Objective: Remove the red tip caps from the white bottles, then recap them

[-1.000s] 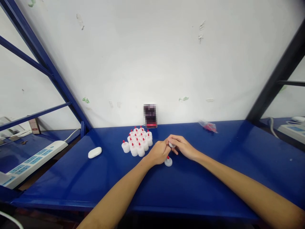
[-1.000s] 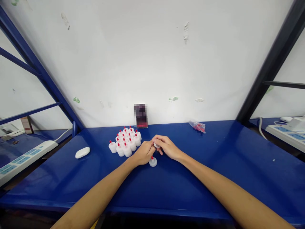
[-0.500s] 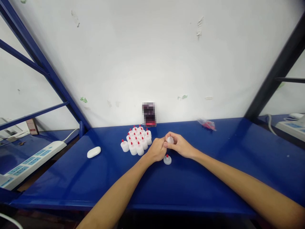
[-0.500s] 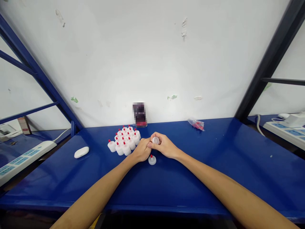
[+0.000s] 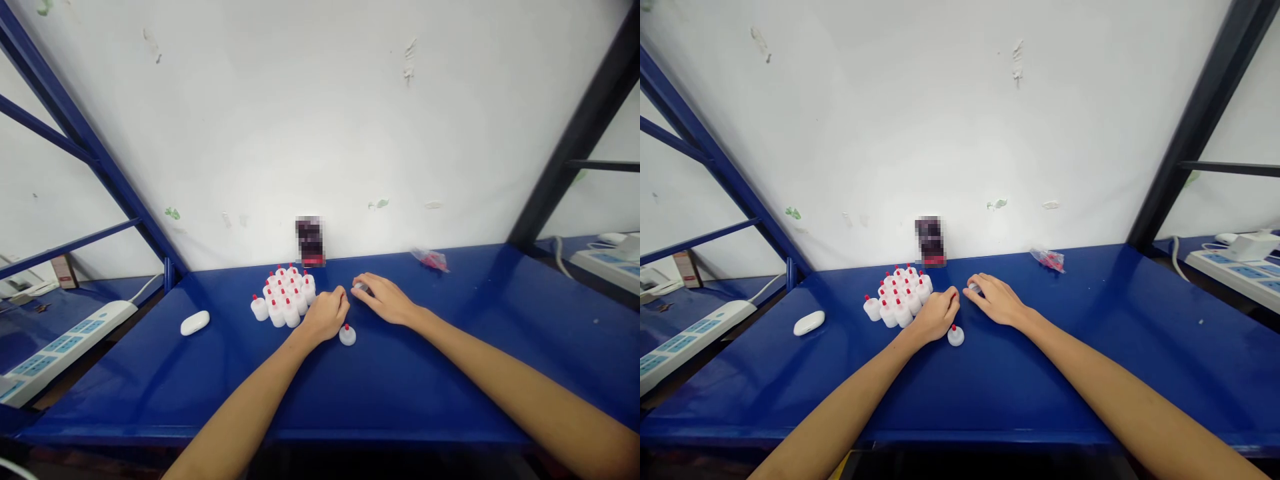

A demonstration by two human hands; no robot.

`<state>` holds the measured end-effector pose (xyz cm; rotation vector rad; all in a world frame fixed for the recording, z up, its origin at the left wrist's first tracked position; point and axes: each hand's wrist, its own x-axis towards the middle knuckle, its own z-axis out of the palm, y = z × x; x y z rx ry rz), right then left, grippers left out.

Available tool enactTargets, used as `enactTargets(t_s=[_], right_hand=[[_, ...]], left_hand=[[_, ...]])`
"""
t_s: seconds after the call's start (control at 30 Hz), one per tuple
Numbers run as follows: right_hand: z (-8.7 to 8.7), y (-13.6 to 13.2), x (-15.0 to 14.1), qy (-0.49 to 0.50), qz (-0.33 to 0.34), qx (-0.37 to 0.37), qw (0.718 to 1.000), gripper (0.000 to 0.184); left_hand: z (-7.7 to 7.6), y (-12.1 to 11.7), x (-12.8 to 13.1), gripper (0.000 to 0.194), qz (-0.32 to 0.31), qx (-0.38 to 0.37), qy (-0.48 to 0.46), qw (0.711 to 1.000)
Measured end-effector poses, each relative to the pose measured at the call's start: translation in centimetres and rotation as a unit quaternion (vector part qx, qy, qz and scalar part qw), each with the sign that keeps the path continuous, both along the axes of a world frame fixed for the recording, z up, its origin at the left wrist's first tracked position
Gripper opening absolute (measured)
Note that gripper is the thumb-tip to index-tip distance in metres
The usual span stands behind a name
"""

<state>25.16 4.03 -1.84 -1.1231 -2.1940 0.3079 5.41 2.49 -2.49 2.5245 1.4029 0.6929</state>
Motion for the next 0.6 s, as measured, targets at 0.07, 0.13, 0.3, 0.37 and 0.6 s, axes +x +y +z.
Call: enactTargets(t_s=[0.07, 0.13, 0.3, 0.37, 0.6], right_hand=[[-0.6, 0.8, 0.8, -0.04, -0.048, 0.003, 0.998, 0.029], [-1.0, 1.3, 1.4, -0.085, -0.083, 0.005, 0.993, 0.038], [-0.9, 1.2, 1.7, -0.181, -0.094, -0.007, 0.979, 0.051], [-0.4, 0.8, 1.4, -0.189, -0.111, 0.008, 0.976, 0.049], [2.8, -2.5, -0.2, -0.123, 0.01, 0.099, 0.987, 0.021]], left_hand=[[0.4, -0.3, -0.1, 0.022, 0.007, -0.001, 0.053, 0.999], [0.7, -0.4, -0.2, 0.024, 0.008, 0.003, 0.094, 0.996], [1.0, -0.5, -0.4, 0.028, -0.004, 0.007, 0.129, 0.992], [1.0, -0.5, -0.5, 0.028, -0.018, 0.001, 0.116, 0.993], [0.5, -0.1, -0.8, 0.024, -0.042, -0.014, 0.063, 0.997]])
